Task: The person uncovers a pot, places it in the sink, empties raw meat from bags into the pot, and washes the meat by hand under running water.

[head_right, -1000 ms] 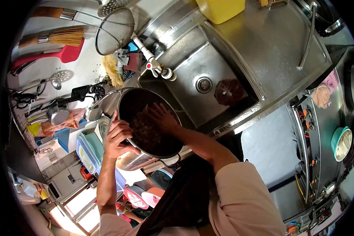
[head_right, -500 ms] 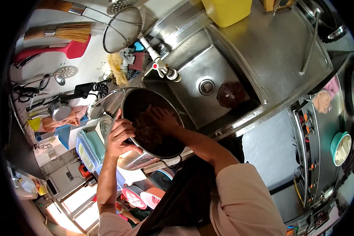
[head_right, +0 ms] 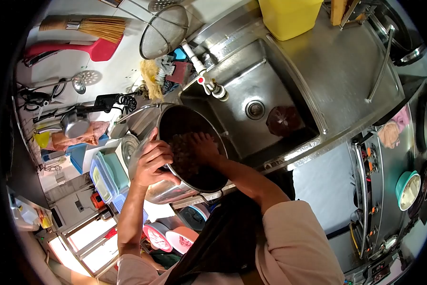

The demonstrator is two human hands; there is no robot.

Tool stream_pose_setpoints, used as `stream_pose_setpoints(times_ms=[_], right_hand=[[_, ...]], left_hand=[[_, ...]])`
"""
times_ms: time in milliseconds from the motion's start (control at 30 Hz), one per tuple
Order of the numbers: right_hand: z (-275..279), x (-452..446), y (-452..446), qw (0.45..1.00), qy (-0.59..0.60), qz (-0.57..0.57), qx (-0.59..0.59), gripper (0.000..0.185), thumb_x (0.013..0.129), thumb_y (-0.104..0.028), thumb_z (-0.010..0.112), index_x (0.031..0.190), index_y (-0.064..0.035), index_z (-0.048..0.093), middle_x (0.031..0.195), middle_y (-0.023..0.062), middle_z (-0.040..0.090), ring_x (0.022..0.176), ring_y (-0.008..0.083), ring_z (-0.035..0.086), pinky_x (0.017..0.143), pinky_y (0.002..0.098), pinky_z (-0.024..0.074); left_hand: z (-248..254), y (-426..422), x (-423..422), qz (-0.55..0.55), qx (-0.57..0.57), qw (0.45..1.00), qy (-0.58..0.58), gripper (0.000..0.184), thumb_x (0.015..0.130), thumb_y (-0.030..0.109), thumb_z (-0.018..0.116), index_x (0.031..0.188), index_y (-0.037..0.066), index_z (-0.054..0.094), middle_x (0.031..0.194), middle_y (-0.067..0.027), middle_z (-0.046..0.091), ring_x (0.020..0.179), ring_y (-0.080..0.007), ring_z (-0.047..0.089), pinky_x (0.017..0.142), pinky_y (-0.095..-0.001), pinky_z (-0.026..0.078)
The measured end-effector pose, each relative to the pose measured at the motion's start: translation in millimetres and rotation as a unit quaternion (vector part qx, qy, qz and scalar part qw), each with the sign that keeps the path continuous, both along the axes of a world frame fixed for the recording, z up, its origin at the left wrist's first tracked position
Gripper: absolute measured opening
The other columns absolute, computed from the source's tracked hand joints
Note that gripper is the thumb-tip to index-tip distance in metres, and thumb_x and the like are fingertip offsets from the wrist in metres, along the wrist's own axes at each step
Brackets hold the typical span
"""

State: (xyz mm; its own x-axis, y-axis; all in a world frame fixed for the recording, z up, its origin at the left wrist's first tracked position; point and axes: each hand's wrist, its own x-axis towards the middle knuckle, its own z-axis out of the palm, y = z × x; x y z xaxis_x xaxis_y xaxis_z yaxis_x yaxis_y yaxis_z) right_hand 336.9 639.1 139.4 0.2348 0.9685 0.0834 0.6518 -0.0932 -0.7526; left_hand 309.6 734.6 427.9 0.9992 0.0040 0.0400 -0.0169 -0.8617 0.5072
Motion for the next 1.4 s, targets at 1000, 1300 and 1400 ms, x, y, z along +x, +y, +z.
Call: stream_pose_setpoints(times_ms=[1000, 1300, 1400], right_hand=[[10, 24, -28, 1.000, 0.017, 0.008, -0.013, 0.071, 0.079, -0.047, 0.071, 0.136, -0.0069, 0.055, 0.123, 0.0146, 0.058, 0.111, 0.0345, 0.054, 0.094, 0.0489, 0.0460], [14, 29, -32, 0.999, 0.044, 0.004, -0.007, 0.064, 0.081, -0.042, 0.069, 0.134, -0.0083, 0.056, 0.120, 0.0148, 0.058, 0.109, 0.0347, 0.055, 0.092, 0.0480, 0.0464], [12, 27, -33, 0.999, 0.050, -0.007, 0.009, 0.062, 0.082, -0.040, 0.068, 0.134, -0.0091, 0.056, 0.118, 0.0150, 0.058, 0.108, 0.0350, 0.055, 0.091, 0.0488, 0.0457]], left_hand=[[-15, -7, 48, 0.023, -0.018, 0.999, 0.029, 0.061, 0.050, 0.050, 0.088, 0.085, 0.004, 0.066, 0.090, -0.0059, 0.065, 0.100, -0.0290, 0.064, 0.120, -0.0599, 0.033], [-18, -6, 51, 0.028, -0.015, 0.999, 0.043, 0.061, 0.052, 0.050, 0.087, 0.085, 0.004, 0.065, 0.092, -0.0055, 0.065, 0.102, -0.0297, 0.063, 0.119, -0.0594, 0.033], [-17, -6, 57, 0.024, -0.026, 0.998, 0.051, 0.056, 0.051, 0.044, 0.090, 0.085, 0.005, 0.068, 0.095, -0.0078, 0.065, 0.105, -0.0322, 0.061, 0.119, -0.0573, 0.034]])
